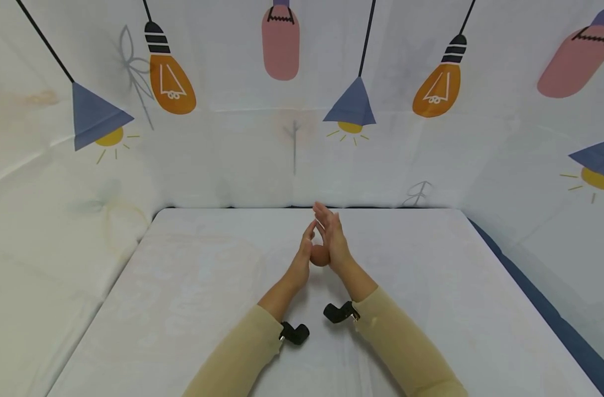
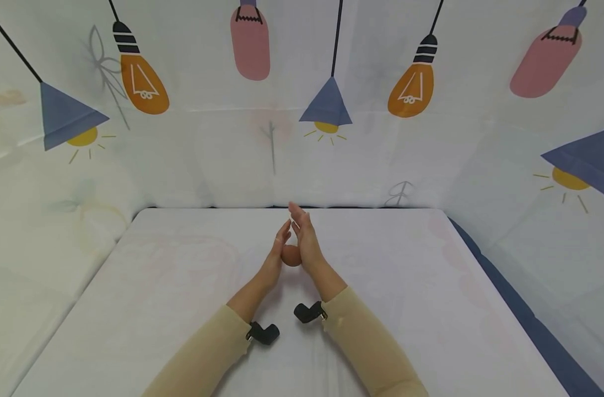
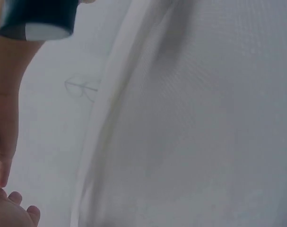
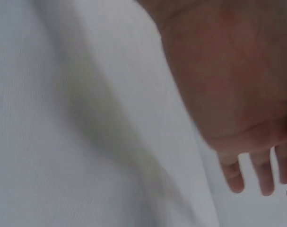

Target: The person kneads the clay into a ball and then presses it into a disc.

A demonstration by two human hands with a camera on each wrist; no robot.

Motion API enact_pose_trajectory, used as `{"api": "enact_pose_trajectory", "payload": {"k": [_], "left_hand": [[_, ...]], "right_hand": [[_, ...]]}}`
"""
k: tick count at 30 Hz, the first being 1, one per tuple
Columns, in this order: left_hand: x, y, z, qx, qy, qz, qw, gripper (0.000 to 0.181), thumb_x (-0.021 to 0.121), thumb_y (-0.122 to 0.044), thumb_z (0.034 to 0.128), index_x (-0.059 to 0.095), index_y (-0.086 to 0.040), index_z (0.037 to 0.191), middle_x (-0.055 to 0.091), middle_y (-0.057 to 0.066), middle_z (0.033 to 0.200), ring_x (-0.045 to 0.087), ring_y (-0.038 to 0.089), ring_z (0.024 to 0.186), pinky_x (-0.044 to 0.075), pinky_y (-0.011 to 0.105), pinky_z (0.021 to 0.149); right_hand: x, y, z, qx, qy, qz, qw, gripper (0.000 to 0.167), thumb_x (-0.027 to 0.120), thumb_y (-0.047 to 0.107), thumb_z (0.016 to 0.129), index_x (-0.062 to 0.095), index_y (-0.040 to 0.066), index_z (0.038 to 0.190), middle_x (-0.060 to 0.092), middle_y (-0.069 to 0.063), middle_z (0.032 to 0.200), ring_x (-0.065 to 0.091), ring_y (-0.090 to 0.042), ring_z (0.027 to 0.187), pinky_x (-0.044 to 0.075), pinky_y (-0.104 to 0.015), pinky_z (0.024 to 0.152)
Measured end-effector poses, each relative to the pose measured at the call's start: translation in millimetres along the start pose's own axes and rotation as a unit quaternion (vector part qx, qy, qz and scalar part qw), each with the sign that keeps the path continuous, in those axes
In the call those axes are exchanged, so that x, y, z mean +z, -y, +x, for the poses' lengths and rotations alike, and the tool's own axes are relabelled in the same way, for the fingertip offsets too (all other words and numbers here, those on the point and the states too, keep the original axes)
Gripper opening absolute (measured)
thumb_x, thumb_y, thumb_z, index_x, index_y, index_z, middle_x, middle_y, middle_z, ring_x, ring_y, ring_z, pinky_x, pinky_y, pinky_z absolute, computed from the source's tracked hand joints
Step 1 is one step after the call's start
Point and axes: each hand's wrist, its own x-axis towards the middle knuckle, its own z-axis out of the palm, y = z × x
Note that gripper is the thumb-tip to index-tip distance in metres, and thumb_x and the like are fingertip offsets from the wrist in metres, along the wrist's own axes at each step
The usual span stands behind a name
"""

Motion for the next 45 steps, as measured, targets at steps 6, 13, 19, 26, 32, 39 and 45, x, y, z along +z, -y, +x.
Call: {"api": "enact_pose_trajectory", "payload": {"k": [6, 13, 19, 26, 32, 39, 45], "left_hand": [[4.0, -4.2, -3.0, 0.017, 0.001, -0.043, 0.9989, 0.079, 0.007, -0.064, 0.1028, 0.011, -0.01, 0.161, 0.007, 0.01, 0.167, 0.01, 0.039, 0.15, 0.009, 0.064, 0.116], [5.3, -7.2, -0.8, 0.041, -0.037, -0.057, 0.9968, 0.074, 0.005, -0.058, 0.1051, 0.014, -0.01, 0.161, 0.008, 0.009, 0.167, 0.003, 0.031, 0.153, 0.003, 0.059, 0.119], [4.7, -6.4, 3.0, 0.035, -0.092, -0.026, 0.9948, 0.083, 0.01, -0.068, 0.101, 0.011, -0.011, 0.161, 0.005, 0.009, 0.168, 0.002, 0.027, 0.153, 0.002, 0.06, 0.118], [0.0, -7.9, 8.4, 0.011, -0.126, 0.009, 0.992, 0.106, 0.013, -0.088, 0.0859, 0.01, -0.014, 0.162, 0.001, 0.011, 0.167, 0.002, 0.031, 0.152, 0.003, 0.066, 0.115], [-7.3, -3.2, 8.0, -0.012, -0.142, 0.024, 0.9895, 0.107, 0.013, -0.089, 0.0841, 0.01, -0.015, 0.162, 0.0, 0.011, 0.167, 0.002, 0.033, 0.152, 0.007, 0.067, 0.114], [-10.0, 4.0, 3.1, -0.017, -0.114, 0.087, 0.9896, 0.103, 0.007, -0.084, 0.0889, 0.011, -0.01, 0.161, 0.003, 0.016, 0.166, 0.003, 0.035, 0.152, 0.007, 0.067, 0.115], [-3.4, 3.5, -2.1, -0.003, -0.048, 0.066, 0.9966, 0.094, 0.007, -0.077, 0.095, 0.004, -0.009, 0.161, 0.002, 0.018, 0.166, 0.005, 0.037, 0.151, 0.01, 0.064, 0.116]], "right_hand": [[-5, -10, 4.3, 0.021, -0.009, -0.025, 0.9994, 0.07, 0.015, 0.052, 0.108, 0.032, 0.001, 0.154, 0.032, -0.017, 0.159, 0.023, -0.027, 0.149, 0.015, -0.047, 0.121], [1, -17, 0.6, 0.082, 0.018, -0.043, 0.9956, 0.069, 0.019, 0.056, 0.106, 0.033, 0.01, 0.156, 0.026, -0.012, 0.163, 0.021, -0.032, 0.15, 0.016, -0.053, 0.119], [10, -20, -7.8, 0.105, 0.034, -0.021, 0.9937, 0.079, 0.019, 0.063, 0.104, 0.027, 0.006, 0.158, 0.023, -0.011, 0.164, 0.02, -0.034, 0.15, 0.018, -0.051, 0.119], [20, -13, -14.7, 0.091, 0.066, -0.007, 0.9936, 0.084, 0.008, 0.067, 0.101, 0.023, 0.009, 0.159, 0.024, -0.009, 0.164, 0.026, -0.031, 0.148, 0.027, -0.05, 0.116], [21, -4, -16.5, 0.062, 0.058, 0.009, 0.9963, 0.092, 0.011, 0.073, 0.099, 0.024, 0.003, 0.158, 0.023, -0.018, 0.163, 0.024, -0.038, 0.147, 0.021, -0.052, 0.119], [14, 7, -11.1, 0.043, 0.008, 0.039, 0.9983, 0.083, 0.01, 0.061, 0.105, 0.029, -0.003, 0.154, 0.029, -0.017, 0.16, 0.028, -0.037, 0.146, 0.022, -0.046, 0.119], [10, 4, -3.9, 0.054, -0.007, 0.03, 0.9981, 0.078, 0.01, 0.053, 0.108, 0.033, -0.007, 0.151, 0.028, -0.02, 0.16, 0.026, -0.037, 0.147, 0.022, -0.041, 0.12]]}}
